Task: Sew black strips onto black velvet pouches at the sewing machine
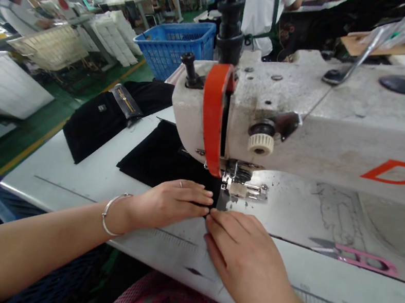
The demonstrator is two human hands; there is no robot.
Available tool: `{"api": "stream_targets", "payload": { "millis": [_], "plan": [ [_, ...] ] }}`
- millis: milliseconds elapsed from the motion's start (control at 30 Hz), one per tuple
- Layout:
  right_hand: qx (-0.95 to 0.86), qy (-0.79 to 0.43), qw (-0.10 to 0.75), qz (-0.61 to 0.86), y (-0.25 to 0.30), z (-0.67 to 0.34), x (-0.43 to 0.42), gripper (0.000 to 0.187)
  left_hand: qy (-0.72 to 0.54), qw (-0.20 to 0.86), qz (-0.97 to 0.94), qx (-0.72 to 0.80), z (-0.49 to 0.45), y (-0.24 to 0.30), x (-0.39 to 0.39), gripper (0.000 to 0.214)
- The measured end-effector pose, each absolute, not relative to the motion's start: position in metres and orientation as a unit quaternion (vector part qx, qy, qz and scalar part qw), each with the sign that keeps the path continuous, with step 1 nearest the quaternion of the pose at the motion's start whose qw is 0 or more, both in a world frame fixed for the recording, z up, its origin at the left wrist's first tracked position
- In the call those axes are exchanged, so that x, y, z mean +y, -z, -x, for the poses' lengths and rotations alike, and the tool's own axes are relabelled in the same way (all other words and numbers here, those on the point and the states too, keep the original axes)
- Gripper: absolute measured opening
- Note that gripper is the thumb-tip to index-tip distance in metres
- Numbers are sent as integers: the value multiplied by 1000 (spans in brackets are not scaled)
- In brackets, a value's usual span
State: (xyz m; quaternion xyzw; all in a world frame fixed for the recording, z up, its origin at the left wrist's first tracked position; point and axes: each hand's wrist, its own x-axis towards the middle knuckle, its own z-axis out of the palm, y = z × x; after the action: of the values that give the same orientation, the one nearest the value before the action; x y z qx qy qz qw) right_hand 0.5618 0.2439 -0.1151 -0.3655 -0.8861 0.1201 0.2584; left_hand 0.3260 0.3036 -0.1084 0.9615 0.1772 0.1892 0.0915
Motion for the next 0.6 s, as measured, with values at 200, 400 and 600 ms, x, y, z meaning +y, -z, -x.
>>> {"api": "stream_targets", "payload": {
  "millis": [200,400,600],
  "plan": [
    [-896,-89,235,367,118,-563,265,28,-160,71,-967,184,-328,110,326,21],
    [-893,-53,235,380,125,-563,273,34,-187,64,-953,230,-332,117,345,22],
    [-890,-58,233,388,131,-563,277,37,-197,79,-936,281,-336,118,360,22]
  ]
}}
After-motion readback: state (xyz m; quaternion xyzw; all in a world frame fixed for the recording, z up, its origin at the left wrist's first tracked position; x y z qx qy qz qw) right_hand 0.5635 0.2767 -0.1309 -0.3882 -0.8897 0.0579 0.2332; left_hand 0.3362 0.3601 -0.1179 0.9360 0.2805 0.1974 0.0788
